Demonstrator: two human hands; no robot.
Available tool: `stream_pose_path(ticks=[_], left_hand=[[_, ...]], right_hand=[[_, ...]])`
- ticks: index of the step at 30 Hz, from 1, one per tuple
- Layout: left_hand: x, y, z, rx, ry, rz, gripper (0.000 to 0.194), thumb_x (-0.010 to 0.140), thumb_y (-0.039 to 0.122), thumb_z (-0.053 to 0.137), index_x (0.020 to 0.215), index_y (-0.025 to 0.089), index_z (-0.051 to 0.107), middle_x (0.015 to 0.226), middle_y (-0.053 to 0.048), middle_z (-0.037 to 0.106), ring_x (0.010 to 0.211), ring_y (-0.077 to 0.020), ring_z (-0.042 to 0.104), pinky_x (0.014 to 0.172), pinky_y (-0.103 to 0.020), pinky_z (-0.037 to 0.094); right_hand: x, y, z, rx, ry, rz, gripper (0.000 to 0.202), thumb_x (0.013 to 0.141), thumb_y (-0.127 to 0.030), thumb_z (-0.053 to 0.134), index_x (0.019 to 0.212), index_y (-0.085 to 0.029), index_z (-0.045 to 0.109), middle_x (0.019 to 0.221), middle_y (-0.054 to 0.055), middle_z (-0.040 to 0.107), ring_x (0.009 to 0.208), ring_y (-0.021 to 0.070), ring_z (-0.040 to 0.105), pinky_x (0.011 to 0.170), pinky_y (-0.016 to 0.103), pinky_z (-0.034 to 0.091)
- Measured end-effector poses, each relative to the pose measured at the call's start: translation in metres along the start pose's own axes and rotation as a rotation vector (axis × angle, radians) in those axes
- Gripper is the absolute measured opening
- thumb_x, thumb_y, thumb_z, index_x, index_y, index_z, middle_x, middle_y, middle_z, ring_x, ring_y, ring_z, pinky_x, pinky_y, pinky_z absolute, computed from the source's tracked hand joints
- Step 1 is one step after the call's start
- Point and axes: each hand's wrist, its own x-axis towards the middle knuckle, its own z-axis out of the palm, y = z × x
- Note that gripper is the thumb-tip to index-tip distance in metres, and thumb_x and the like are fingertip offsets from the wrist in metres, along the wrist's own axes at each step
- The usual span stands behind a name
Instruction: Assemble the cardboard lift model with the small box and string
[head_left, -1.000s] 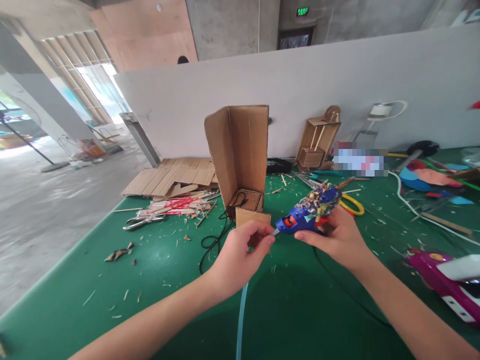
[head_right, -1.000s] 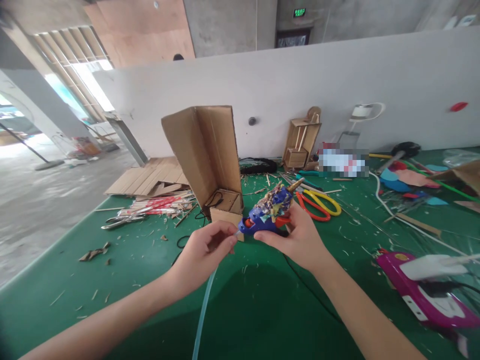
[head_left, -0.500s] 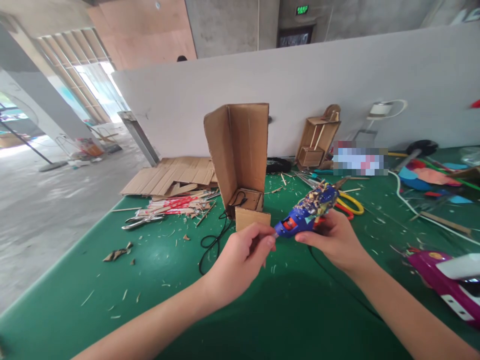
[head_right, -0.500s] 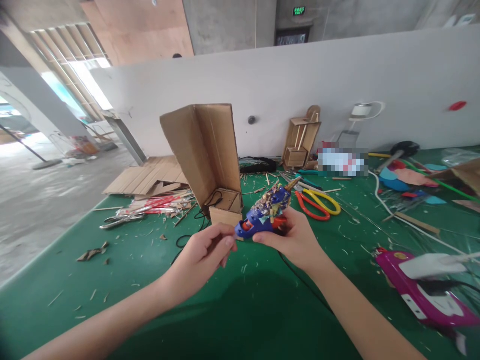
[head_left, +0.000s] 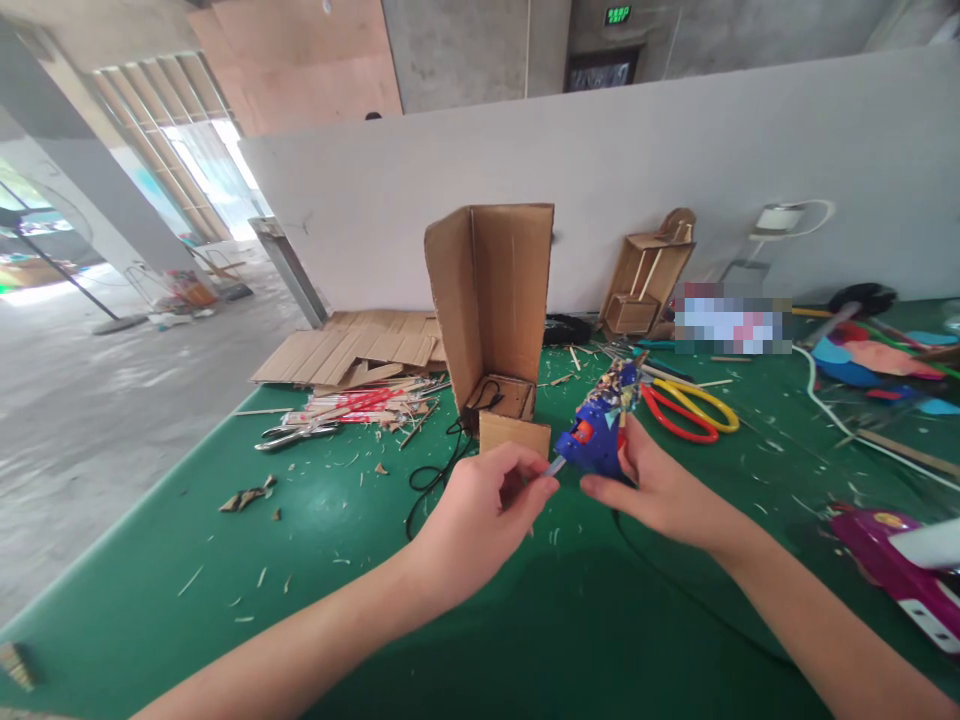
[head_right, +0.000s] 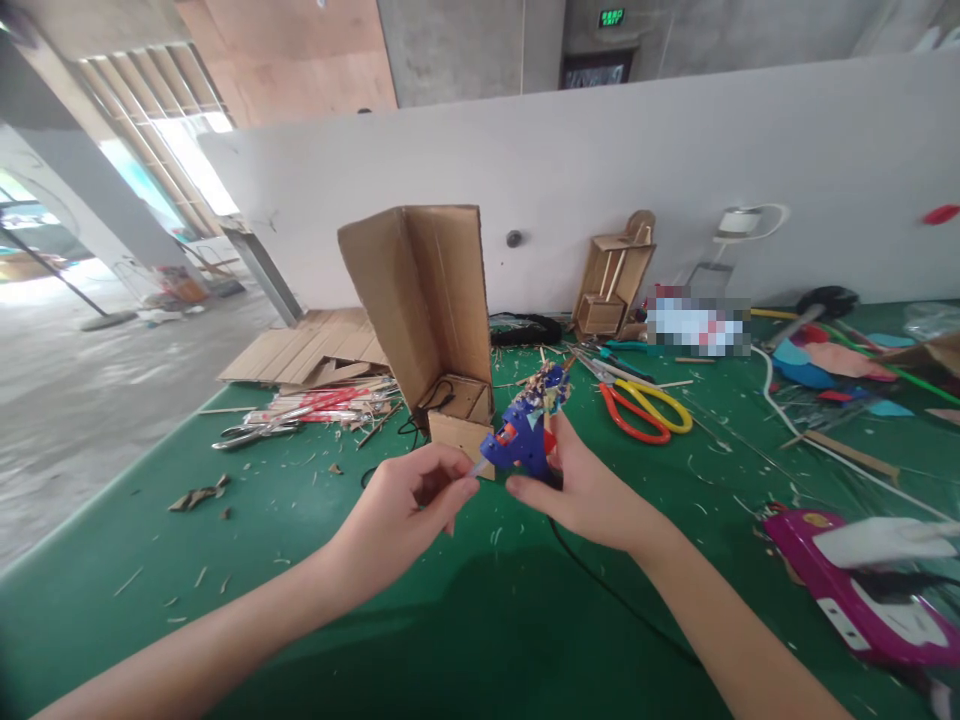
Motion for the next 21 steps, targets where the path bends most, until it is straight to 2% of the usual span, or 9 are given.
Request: stream_pose_path(ticks=[2, 3, 7, 9, 12, 13, 15, 18, 21], left_hand=[[-0.002, 0.002, 0.002, -0.026, -0.010, -0.026, 0.016, 0.086, 0.035, 0.054, 0.086, 0.019, 0.059, 0.066, 0.003, 0.057, 0.054, -0.0092, 0.052, 0.051, -0.022, 0.041], [-0.003, 0.003, 0.003, -0.019, -0.022, -0.032, 0.016, 0.085, 0.034, 0.055, 0.086, 0.019, 0.059, 0.066, 0.003, 0.057, 0.055, -0.0096, 0.053, 0.052, -0.022, 0.041], [-0.006, 0.003, 0.002, 0.062, -0.073, 0.026, 0.016, 0.084, 0.033, 0.057, 0.091, 0.019, 0.061, 0.081, -0.001, 0.065, 0.073, -0.0135, 0.060, 0.063, -0.024, 0.046], [-0.004, -0.008, -0.003, 0.120, 0.029, 0.055, 0.019, 0.086, 0.035, 0.054, 0.096, 0.019, 0.057, 0.090, -0.003, 0.064, 0.079, -0.0142, 0.060, 0.064, -0.025, 0.046], [0.005, -0.035, -0.012, 0.214, 0.328, -0.011, 0.025, 0.085, 0.036, 0.053, 0.103, 0.019, 0.048, 0.100, -0.005, 0.060, 0.069, -0.0119, 0.057, 0.060, -0.026, 0.046], [0.009, -0.044, -0.015, 0.226, 0.361, -0.044, 0.028, 0.085, 0.036, 0.054, 0.106, 0.019, 0.046, 0.106, -0.006, 0.059, 0.067, -0.0112, 0.057, 0.060, -0.026, 0.046], [0.017, -0.061, -0.019, 0.210, 0.331, -0.082, 0.033, 0.083, 0.034, 0.056, 0.110, 0.020, 0.045, 0.114, -0.007, 0.060, 0.059, -0.0093, 0.055, 0.058, -0.027, 0.046], [0.028, -0.074, -0.020, 0.197, 0.268, -0.091, 0.034, 0.080, 0.033, 0.058, 0.109, 0.021, 0.046, 0.117, -0.006, 0.061, 0.052, -0.0079, 0.052, 0.052, -0.026, 0.043], [0.035, -0.077, -0.019, 0.210, 0.220, -0.066, 0.018, 0.080, 0.029, 0.058, 0.094, 0.020, 0.053, 0.092, -0.002, 0.066, 0.056, -0.0102, 0.054, 0.053, -0.024, 0.042]], right_hand=[[0.000, 0.001, 0.001, -0.165, -0.055, -0.001, 0.034, 0.078, -0.026, 0.067, 0.106, -0.025, 0.049, 0.089, 0.002, 0.064, 0.076, 0.0167, 0.065, 0.063, 0.030, 0.056], [0.000, 0.002, 0.002, -0.243, -0.038, -0.005, 0.032, 0.078, -0.024, 0.065, 0.105, -0.024, 0.048, 0.090, 0.002, 0.063, 0.078, 0.0174, 0.064, 0.066, 0.032, 0.056], [0.002, 0.007, 0.006, -0.410, 0.150, -0.003, 0.033, 0.074, -0.014, 0.056, 0.104, -0.021, 0.044, 0.091, 0.003, 0.056, 0.080, 0.0177, 0.059, 0.073, 0.036, 0.052], [0.003, 0.007, 0.005, -0.367, 0.236, -0.005, 0.038, 0.074, -0.017, 0.059, 0.107, -0.022, 0.040, 0.092, 0.003, 0.056, 0.076, 0.0161, 0.059, 0.069, 0.033, 0.052], [0.005, 0.006, -0.002, -0.325, 0.416, -0.036, 0.034, 0.074, -0.028, 0.067, 0.098, -0.023, 0.042, 0.080, -0.001, 0.057, 0.063, 0.0138, 0.056, 0.059, 0.029, 0.049], [0.006, 0.006, -0.004, -0.338, 0.476, -0.055, 0.033, 0.073, -0.032, 0.069, 0.092, -0.023, 0.044, 0.075, -0.002, 0.056, 0.060, 0.0137, 0.055, 0.057, 0.029, 0.048], [0.006, 0.007, -0.007, -0.376, 0.539, -0.090, 0.031, 0.072, -0.037, 0.072, 0.087, -0.023, 0.048, 0.071, -0.001, 0.057, 0.061, 0.0154, 0.056, 0.059, 0.031, 0.049], [0.005, 0.009, -0.007, -0.350, 0.512, -0.073, 0.028, 0.076, -0.043, 0.069, 0.090, -0.022, 0.057, 0.079, 0.004, 0.064, 0.065, 0.0182, 0.061, 0.061, 0.033, 0.050], [0.002, 0.010, -0.001, -0.209, 0.376, 0.038, 0.031, 0.083, -0.047, 0.060, 0.097, -0.018, 0.062, 0.080, 0.006, 0.067, 0.053, 0.0143, 0.057, 0.050, 0.030, 0.048]])
